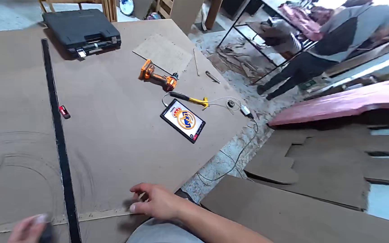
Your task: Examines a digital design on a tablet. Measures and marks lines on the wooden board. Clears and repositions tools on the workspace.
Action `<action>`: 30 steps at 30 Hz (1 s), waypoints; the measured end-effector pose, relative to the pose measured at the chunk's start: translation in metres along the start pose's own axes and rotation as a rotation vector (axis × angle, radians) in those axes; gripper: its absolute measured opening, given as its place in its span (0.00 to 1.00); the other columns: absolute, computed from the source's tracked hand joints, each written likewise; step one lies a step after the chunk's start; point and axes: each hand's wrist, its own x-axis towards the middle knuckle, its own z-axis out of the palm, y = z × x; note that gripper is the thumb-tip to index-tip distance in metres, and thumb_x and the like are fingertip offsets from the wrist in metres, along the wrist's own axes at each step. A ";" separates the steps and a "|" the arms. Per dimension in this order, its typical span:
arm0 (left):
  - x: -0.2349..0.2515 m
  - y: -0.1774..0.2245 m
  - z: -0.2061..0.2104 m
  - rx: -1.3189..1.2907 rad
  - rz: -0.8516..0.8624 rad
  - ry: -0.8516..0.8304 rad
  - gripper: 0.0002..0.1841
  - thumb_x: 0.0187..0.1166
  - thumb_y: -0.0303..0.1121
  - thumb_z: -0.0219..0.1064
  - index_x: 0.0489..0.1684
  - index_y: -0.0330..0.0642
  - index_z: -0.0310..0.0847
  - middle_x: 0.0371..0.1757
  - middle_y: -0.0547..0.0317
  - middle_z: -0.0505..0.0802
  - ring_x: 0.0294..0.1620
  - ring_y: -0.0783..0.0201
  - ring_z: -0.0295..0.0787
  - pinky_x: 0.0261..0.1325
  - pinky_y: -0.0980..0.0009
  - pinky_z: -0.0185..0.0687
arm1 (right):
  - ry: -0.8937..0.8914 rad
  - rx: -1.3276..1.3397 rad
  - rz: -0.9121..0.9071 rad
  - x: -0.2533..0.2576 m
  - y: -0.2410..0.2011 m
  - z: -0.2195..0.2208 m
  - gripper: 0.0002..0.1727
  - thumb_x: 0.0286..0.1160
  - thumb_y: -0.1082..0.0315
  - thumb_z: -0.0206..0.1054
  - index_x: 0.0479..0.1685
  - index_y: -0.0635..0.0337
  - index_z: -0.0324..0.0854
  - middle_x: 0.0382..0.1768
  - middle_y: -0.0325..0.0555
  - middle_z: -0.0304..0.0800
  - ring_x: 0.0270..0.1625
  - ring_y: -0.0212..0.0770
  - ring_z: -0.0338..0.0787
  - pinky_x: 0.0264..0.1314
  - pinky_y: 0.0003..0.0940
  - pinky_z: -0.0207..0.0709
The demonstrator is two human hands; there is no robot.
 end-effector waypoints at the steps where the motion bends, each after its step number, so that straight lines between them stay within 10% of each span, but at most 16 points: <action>1: -0.009 0.024 0.049 -0.075 0.082 -0.054 0.25 0.91 0.43 0.55 0.66 0.25 0.75 0.54 0.45 0.89 0.51 0.66 0.87 0.60 0.63 0.86 | -0.046 -0.038 -0.051 0.002 -0.004 -0.003 0.40 0.78 0.44 0.71 0.87 0.52 0.67 0.70 0.49 0.85 0.60 0.45 0.91 0.65 0.48 0.86; 6: -0.031 0.130 0.238 -0.327 0.064 -0.145 0.22 0.95 0.40 0.48 0.75 0.43 0.82 0.62 0.56 0.94 0.54 0.65 0.94 0.58 0.64 0.92 | -0.119 -0.144 -0.139 -0.008 0.014 -0.071 0.43 0.74 0.42 0.74 0.85 0.55 0.67 0.65 0.54 0.88 0.65 0.48 0.90 0.71 0.54 0.82; 9: -0.033 0.171 0.290 -0.449 0.104 -0.182 0.19 0.92 0.34 0.55 0.75 0.39 0.81 0.56 0.50 0.94 0.36 0.60 0.94 0.30 0.65 0.93 | -0.180 -0.024 -0.105 -0.022 0.054 -0.154 0.37 0.78 0.46 0.72 0.86 0.48 0.69 0.64 0.51 0.89 0.59 0.45 0.92 0.64 0.51 0.86; 14: -0.034 0.221 0.373 -0.515 0.085 -0.081 0.15 0.80 0.27 0.69 0.62 0.31 0.80 0.41 0.45 0.95 0.29 0.54 0.95 0.28 0.62 0.95 | -0.321 0.218 -0.100 -0.053 0.094 -0.248 0.39 0.81 0.57 0.70 0.92 0.40 0.60 0.76 0.50 0.80 0.61 0.45 0.92 0.58 0.47 0.91; 17: -0.026 0.245 0.402 -0.411 -0.047 -0.144 0.14 0.77 0.29 0.73 0.57 0.34 0.81 0.35 0.48 0.96 0.28 0.55 0.95 0.30 0.61 0.94 | -0.250 0.077 -0.154 -0.060 0.114 -0.269 0.41 0.69 0.45 0.79 0.86 0.41 0.71 0.78 0.44 0.77 0.74 0.38 0.82 0.76 0.44 0.79; 23: 0.009 0.256 0.410 -0.168 -0.113 -0.725 0.12 0.74 0.39 0.78 0.39 0.43 0.83 0.23 0.59 0.89 0.18 0.65 0.85 0.24 0.68 0.84 | -0.175 -0.190 -0.053 -0.080 0.153 -0.310 0.31 0.62 0.33 0.77 0.53 0.47 0.87 0.42 0.40 0.91 0.44 0.38 0.90 0.50 0.47 0.85; 27: 0.057 0.266 0.408 -0.115 -0.074 -0.454 0.09 0.78 0.32 0.73 0.44 0.37 0.83 0.27 0.54 0.91 0.23 0.61 0.87 0.31 0.65 0.87 | 0.107 -0.370 0.089 -0.092 0.202 -0.385 0.19 0.65 0.45 0.72 0.39 0.50 0.87 0.45 0.41 0.88 0.46 0.42 0.89 0.49 0.52 0.83; 30: 0.100 0.283 0.429 -0.068 -0.070 -0.298 0.09 0.80 0.31 0.73 0.48 0.36 0.84 0.31 0.51 0.92 0.28 0.58 0.90 0.36 0.61 0.90 | 0.250 -0.418 -0.051 -0.084 0.229 -0.427 0.15 0.69 0.63 0.70 0.55 0.43 0.89 0.59 0.33 0.90 0.49 0.37 0.91 0.51 0.48 0.87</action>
